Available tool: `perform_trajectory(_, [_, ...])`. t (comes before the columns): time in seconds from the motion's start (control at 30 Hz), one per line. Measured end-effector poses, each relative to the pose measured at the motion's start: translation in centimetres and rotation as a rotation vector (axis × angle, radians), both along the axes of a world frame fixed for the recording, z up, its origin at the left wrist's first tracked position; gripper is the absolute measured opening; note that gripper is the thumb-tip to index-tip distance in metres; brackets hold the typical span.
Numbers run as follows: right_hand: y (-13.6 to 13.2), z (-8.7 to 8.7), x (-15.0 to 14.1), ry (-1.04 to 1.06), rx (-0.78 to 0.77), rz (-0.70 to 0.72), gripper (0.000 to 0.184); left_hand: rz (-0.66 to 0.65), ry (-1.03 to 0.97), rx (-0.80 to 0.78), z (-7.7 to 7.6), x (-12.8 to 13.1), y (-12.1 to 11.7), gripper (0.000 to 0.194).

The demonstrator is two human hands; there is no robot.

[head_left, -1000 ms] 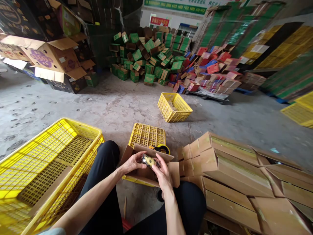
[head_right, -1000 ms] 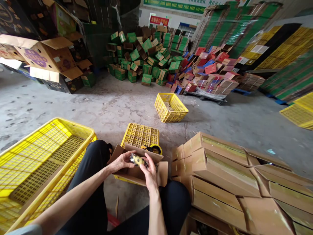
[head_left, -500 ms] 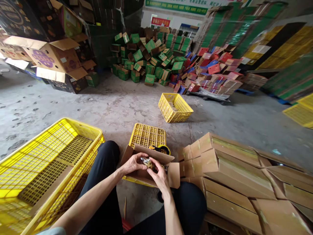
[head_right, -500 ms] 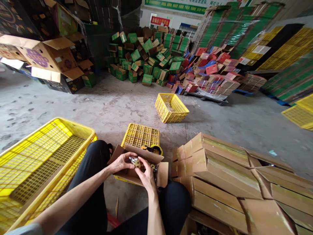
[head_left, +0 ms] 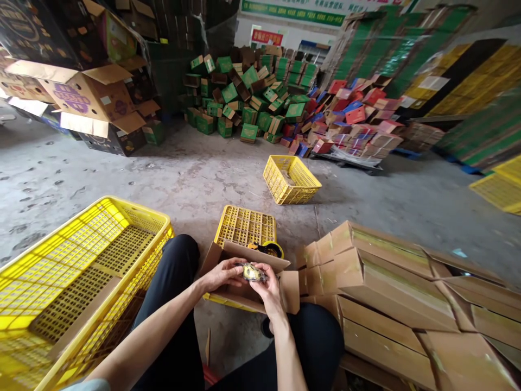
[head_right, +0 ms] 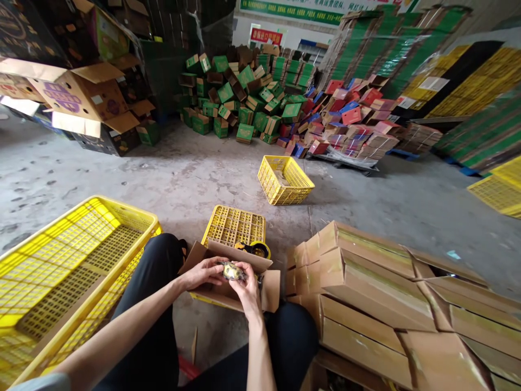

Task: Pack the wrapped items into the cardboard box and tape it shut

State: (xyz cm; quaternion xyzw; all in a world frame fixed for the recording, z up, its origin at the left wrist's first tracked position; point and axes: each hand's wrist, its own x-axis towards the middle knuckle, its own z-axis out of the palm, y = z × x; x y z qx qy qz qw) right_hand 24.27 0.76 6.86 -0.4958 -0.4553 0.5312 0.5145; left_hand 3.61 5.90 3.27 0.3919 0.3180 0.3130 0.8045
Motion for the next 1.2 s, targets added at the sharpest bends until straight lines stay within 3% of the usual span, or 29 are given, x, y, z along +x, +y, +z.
perform_trajectory(0.17, [0.1, -0.3, 0.3, -0.020, -0.016, -0.034, 0.055, 0.146, -0.031, 0.111, 1.1, -0.1, 0.1, 0.055])
perform_trajectory(0.27, [0.1, -0.5, 0.5, -0.003, -0.053, -0.057, 0.067, 0.227, -0.022, 0.147, 0.9, -0.1, 0.4, 0.051])
perform_trajectory(0.37, [-0.2, -0.4, 0.6, 0.066, -0.131, 0.018, 0.075, 0.290, -0.014, 0.201, 0.4, 0.0, 0.7, 0.048])
perform_trajectory(0.53, [-0.2, 0.1, 0.3, 0.221, -0.174, 0.034, 0.068, 0.310, -0.041, 0.211, 0.0, 0.1, 0.9, 0.045])
perform_trajectory(0.6, [0.0, 0.1, 0.2, 0.211, -0.176, -0.039, 0.063, 0.277, -0.060, 0.206, 0.1, 0.1, 0.8, 0.054])
perform_trajectory(0.7, [0.1, -0.3, 0.3, 0.154, -0.166, -0.118, 0.063, 0.198, -0.092, 0.173, 0.5, 0.2, 0.4, 0.092])
perform_trajectory(0.77, [0.1, -0.7, 0.5, 0.126, -0.131, -0.111, 0.069, 0.166, -0.093, 0.120, 0.5, 0.2, 0.2, 0.105])
perform_trajectory(0.9, [0.2, -1.1, 0.6, 0.089, -0.068, -0.052, 0.073, 0.173, 0.003, 0.038, 0.3, 0.2, 0.1, 0.083])
perform_trajectory(1.0, [0.3, -1.3, 0.6, 0.085, -0.049, -0.013, 0.070, 0.189, 0.047, 0.067, 0.2, 0.1, 0.4, 0.068])
perform_trajectory(1.2, [0.3, -1.2, 0.5, 0.012, -0.088, 0.014, 0.068, 0.251, 0.039, 0.147, 0.8, 0.2, 0.5, 0.062])
